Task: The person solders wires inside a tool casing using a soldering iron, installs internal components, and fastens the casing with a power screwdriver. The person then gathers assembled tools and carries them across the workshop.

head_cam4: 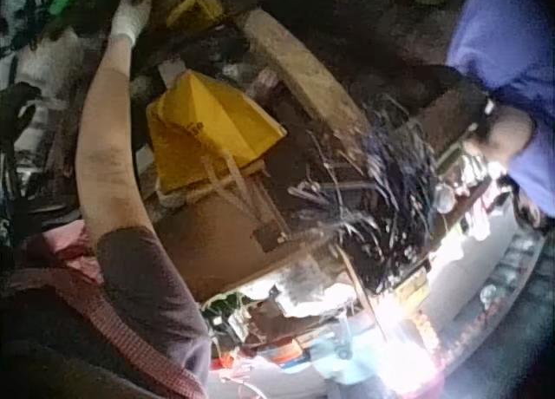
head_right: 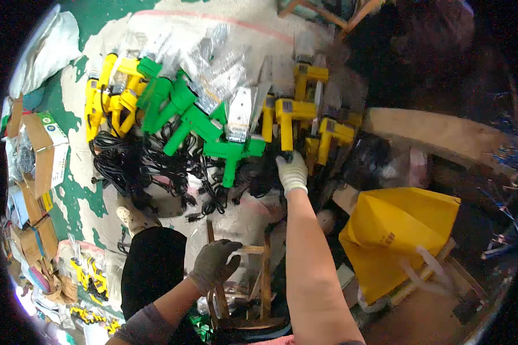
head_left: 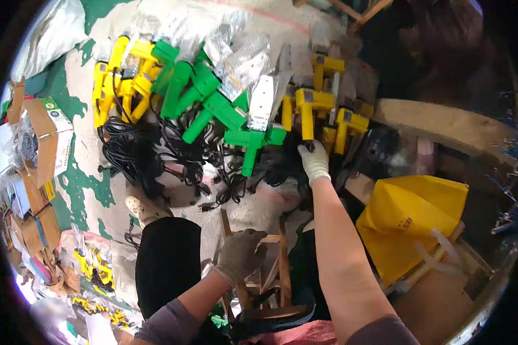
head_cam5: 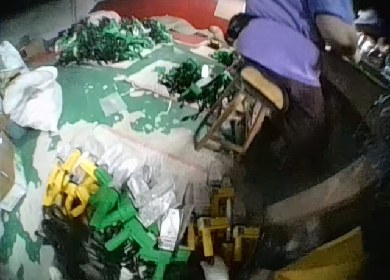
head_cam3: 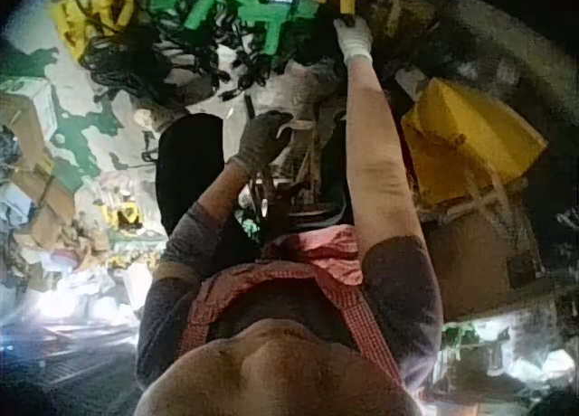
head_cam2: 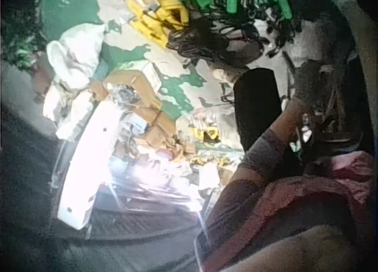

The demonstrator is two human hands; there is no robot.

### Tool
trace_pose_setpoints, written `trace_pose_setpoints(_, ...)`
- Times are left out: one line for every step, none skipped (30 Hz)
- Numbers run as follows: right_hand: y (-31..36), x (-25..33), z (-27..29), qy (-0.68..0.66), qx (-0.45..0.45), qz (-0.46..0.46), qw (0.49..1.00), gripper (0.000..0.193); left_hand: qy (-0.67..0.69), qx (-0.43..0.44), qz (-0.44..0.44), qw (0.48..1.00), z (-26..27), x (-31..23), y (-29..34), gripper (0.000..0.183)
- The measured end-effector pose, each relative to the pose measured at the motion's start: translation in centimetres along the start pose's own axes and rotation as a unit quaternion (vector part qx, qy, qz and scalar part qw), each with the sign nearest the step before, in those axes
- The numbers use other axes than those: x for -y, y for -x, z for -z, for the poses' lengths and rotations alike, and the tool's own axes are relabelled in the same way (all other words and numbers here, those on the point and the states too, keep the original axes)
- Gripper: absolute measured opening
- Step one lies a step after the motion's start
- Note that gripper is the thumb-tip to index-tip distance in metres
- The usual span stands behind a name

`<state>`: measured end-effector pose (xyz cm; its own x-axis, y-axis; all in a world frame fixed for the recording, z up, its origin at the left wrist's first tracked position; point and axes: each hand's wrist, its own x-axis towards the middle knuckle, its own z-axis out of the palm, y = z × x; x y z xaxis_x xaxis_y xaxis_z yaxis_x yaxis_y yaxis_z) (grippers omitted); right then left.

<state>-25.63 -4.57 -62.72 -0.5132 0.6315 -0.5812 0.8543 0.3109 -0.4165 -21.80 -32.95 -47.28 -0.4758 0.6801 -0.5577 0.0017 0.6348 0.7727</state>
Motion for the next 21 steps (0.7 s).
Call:
trace_pose_setpoints(-0.6,-0.5,-1.1,0.049,-0.023,0.025,0.998,0.048,0.001,0.01,0.019,1.0,-0.2,-0.6,-0.4,0.027)
trace_pose_setpoints(-1.0,-1.0,-1.7,0.1,-0.05,0.052,0.992,0.048,0.004,0.018,0.019,1.0,-1.0,-0.5,-0.7,0.027)
trace_pose_setpoints(-1.3,-1.7,-1.2,0.096,-0.043,0.046,0.993,0.045,0.065,0.003,0.013,0.998,-1.9,-0.6,-1.2,0.028)
trace_pose_setpoints(0.1,-0.6,-1.3,0.093,-0.033,0.042,0.994,0.045,0.118,-0.017,0.021,0.993,-2.3,-0.3,-1.1,0.028)
trace_pose_setpoints(2.4,1.0,-1.0,0.012,-0.034,0.049,0.998,0.04,0.146,-0.024,0.028,0.989,-2.3,0.3,-0.9,0.034)
trace_pose_setpoints(5.0,2.7,0.0,-0.068,-0.037,0.055,0.995,0.035,0.142,-0.025,0.038,0.989,-2.2,0.6,-0.8,0.034)
trace_pose_setpoints(8.0,3.8,2.0,-0.092,-0.027,0.07,0.993,0.03,0.192,-0.096,0.01,0.977,-2.4,0.9,-1.2,0.035)
trace_pose_setpoints(11.6,5.1,3.9,-0.123,-0.016,0.086,0.989,0.025,0.233,-0.168,-0.017,0.958,-2.0,0.8,-1.5,0.037)
trace_pose_setpoints(14.7,5.3,5.1,-0.121,-0.015,0.113,0.986,0.019,0.325,-0.168,0.009,0.93,-2.3,0.6,-2.2,0.033)
trace_pose_setpoints(17.5,5.9,6.2,-0.127,0.002,0.108,0.986,0.019,0.326,-0.163,0.007,0.931,-2.4,0.3,-3.0,0.033)
trace_pose_setpoints(19.8,6.1,7.2,-0.066,0.061,0.167,0.982,0.02,0.544,-0.084,0.04,0.834,-2.1,-0.2,-3.5,0.041)
trace_pose_setpoints(22.5,6.8,7.6,0.011,0.118,0.236,0.965,0.022,0.735,-0.002,0.059,0.675,-1.6,-0.4,-3.3,0.05)
trace_pose_setpoints(24.3,5.6,7.4,0.086,0.149,0.273,0.946,0.023,0.727,0.018,0.107,0.678,-2.1,-0.6,-3.5,0.062)
trace_pose_setpoints(25.1,5.0,7.0,0.155,0.183,0.307,0.921,0.026,0.713,0.035,0.158,0.682,-2.5,-0.5,-3.3,0.075)
trace_pose_setpoints(25.0,4.3,7.5,0.154,0.18,0.302,0.923,0.026,0.701,0.078,0.168,0.689,-2.4,-0.4,-2.9,0.069)
trace_pose_setpoints(24.8,4.2,8.2,0.116,0.213,0.326,0.914,0.026,0.684,0.11,0.18,0.698,-1.4,-0.3,-2.1,0.064)
trace_pose_setpoints(24.5,3.6,9.2,0.083,0.244,0.345,0.902,0.026,0.683,0.11,0.184,0.698,-1.4,-0.1,-1.7,0.064)
trace_pose_setpoints(22.6,2.2,9.9,-0.016,0.24,0.366,0.899,0.025,0.602,0.104,0.218,0.761,-1.4,0.2,-1.2,0.061)
trace_pose_setpoints(19.6,1.2,10.8,-0.054,0.244,0.308,0.918,0.022,0.514,0.097,0.249,0.815,-1.5,0.3,-0.7,0.059)
trace_pose_setpoints(17.4,0.2,10.6,-0.193,0.151,0.1,0.964,0.021,0.513,0.096,0.253,0.815,-1.8,0.3,0.1,0.059)
trace_pose_setpoints(13.9,-0.5,9.8,-0.275,0.041,-0.081,0.957,0.023,0.363,0.08,0.196,0.907,-2.0,0.1,1.4,0.051)
